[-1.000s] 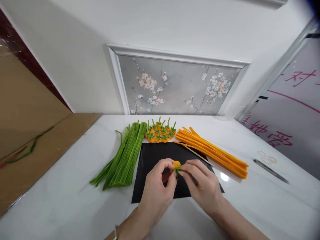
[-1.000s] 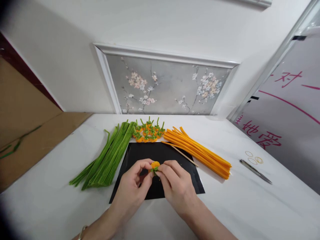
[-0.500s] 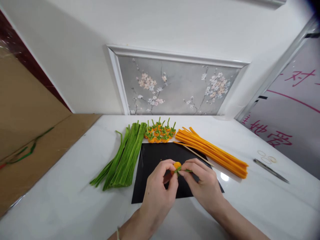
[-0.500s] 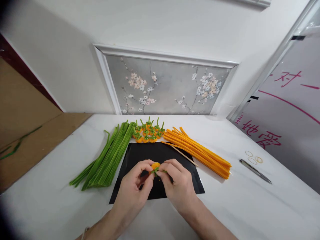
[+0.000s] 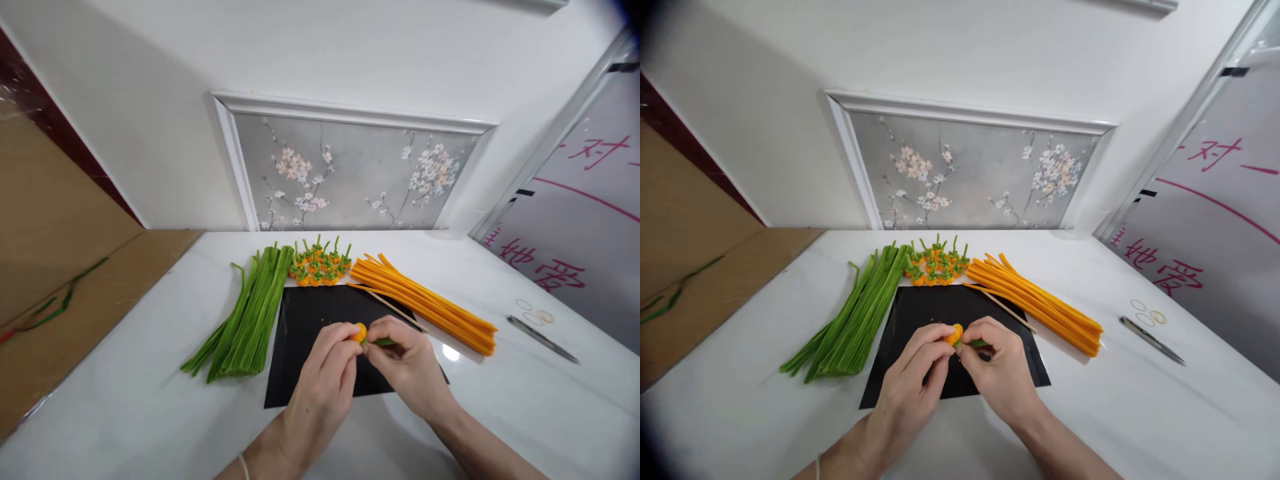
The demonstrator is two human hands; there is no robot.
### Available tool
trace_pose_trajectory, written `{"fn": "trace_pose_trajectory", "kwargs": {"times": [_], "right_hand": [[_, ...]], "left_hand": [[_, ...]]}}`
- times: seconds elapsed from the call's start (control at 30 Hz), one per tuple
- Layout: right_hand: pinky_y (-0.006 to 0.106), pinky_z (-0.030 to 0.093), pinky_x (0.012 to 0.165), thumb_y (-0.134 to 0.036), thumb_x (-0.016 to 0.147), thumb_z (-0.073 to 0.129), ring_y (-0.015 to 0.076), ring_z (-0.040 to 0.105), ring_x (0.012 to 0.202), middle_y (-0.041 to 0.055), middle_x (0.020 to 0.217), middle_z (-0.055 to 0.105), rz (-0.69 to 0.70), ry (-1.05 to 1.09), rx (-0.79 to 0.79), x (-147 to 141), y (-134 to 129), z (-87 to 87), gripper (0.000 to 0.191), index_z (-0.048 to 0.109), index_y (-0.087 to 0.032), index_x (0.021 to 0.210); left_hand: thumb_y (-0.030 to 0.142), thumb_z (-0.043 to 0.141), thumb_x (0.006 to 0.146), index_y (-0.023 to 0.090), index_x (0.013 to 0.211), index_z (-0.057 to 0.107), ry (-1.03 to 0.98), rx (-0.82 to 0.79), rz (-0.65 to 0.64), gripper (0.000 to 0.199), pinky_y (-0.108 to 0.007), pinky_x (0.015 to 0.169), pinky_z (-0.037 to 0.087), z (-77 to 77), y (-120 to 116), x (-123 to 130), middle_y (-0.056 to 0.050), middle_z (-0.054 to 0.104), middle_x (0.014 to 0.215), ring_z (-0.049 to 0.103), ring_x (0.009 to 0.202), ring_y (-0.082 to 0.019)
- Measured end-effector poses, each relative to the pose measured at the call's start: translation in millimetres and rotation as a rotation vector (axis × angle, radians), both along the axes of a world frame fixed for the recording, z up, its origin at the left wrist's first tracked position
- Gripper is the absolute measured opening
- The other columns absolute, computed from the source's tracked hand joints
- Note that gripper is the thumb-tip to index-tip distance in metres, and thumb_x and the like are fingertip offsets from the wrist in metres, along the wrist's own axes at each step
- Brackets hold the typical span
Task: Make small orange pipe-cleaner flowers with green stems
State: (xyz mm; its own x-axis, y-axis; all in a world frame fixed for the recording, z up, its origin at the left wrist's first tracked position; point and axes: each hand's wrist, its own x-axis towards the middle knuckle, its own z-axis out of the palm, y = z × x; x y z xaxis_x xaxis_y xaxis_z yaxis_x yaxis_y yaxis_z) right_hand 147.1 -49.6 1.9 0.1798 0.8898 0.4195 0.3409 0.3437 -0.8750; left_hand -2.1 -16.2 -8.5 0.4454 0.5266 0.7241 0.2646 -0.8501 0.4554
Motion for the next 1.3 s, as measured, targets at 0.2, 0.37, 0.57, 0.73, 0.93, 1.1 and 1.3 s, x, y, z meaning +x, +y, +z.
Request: {"fn": "trace_pose_trajectory", "kwargs": {"times": [0.2, 0.37, 0.57, 0.73, 0.93, 1.1, 1.3], "right_hand": [[0.022, 0.054, 0.064, -0.018, 0.082, 0.061, 0.0133, 0.063, 0.072, 0.0020, 0.080, 0.064, -0.028, -0.057, 0.024, -3, 0, -0.7, 0.003, 0.064, -0.019, 0.082], [0.023, 0.058, 0.069, -0.018, 0.084, 0.061, 0.0138, 0.067, 0.074, 0.0040, 0.089, 0.067, -0.090, -0.160, 0.132, 0, 0, -2.9, 0.017, 0.062, -0.020, 0.101], [0.025, 0.056, 0.070, -0.012, 0.090, 0.052, 0.0154, 0.066, 0.077, 0.0051, 0.085, 0.068, -0.050, -0.291, 0.281, 0, 0, 1.6, 0.016, 0.065, -0.021, 0.092], [0.025, 0.057, 0.069, -0.008, 0.090, 0.049, 0.0152, 0.066, 0.077, 0.0063, 0.086, 0.068, -0.027, -0.348, 0.360, -1, 0, 2.7, 0.022, 0.066, -0.020, 0.094], [0.027, 0.057, 0.074, -0.008, 0.088, 0.051, 0.0153, 0.066, 0.082, 0.0064, 0.092, 0.068, 0.023, -0.356, 0.338, 0, 1, -3.5, 0.027, 0.061, -0.020, 0.110], [0.024, 0.057, 0.065, -0.020, 0.088, 0.055, 0.0144, 0.065, 0.072, 0.0038, 0.082, 0.067, -0.030, -0.175, 0.108, 2, 3, -3.0, 0.011, 0.061, -0.019, 0.097], [0.022, 0.052, 0.057, -0.017, 0.087, 0.054, 0.0140, 0.063, 0.065, 0.0021, 0.073, 0.064, -0.069, -0.256, 0.119, 0, 2, 1.3, 0.009, 0.062, -0.020, 0.081]], "left_hand": [[0.006, 0.049, 0.086, 0.022, 0.099, 0.059, -0.148, -0.277, 0.055, 0.023, -0.028, 0.084, 0.055, -0.9, 4, 1, -0.006, 0.061, 0.110, 0.063, 0.100, -0.016], [0.013, 0.054, 0.085, 0.021, 0.094, 0.061, -0.325, -0.552, 0.056, 0.014, -0.029, 0.083, 0.055, 0.0, 12, -1, -0.006, 0.062, 0.106, 0.063, 0.097, -0.017], [0.019, 0.062, 0.081, 0.018, 0.091, 0.062, -0.417, -0.776, -0.031, 0.010, -0.031, 0.086, 0.053, 5.9, 11, 2, -0.006, 0.065, 0.097, 0.063, 0.094, -0.018], [0.021, 0.067, 0.078, 0.018, 0.086, 0.064, -0.492, -0.957, -0.024, 0.009, -0.027, 0.080, 0.054, 8.5, 11, 3, -0.003, 0.066, 0.091, 0.063, 0.086, -0.016], [0.022, 0.071, 0.076, 0.018, 0.083, 0.065, -0.699, -1.178, -0.121, 0.010, -0.022, 0.080, 0.054, 12.9, 10, 4, 0.000, 0.066, 0.089, 0.062, 0.084, -0.011], [0.024, 0.074, 0.075, 0.017, 0.082, 0.066, -0.778, -1.316, -0.223, 0.012, -0.026, 0.085, 0.055, 21.1, 4, 5, 0.000, 0.066, 0.087, 0.062, 0.085, -0.011], [0.023, 0.077, 0.071, 0.016, 0.080, 0.067, -0.721, -1.286, -0.185, 0.015, -0.026, 0.083, 0.056, 18.9, 4, 7, -0.001, 0.066, 0.086, 0.063, 0.083, -0.012]]}}
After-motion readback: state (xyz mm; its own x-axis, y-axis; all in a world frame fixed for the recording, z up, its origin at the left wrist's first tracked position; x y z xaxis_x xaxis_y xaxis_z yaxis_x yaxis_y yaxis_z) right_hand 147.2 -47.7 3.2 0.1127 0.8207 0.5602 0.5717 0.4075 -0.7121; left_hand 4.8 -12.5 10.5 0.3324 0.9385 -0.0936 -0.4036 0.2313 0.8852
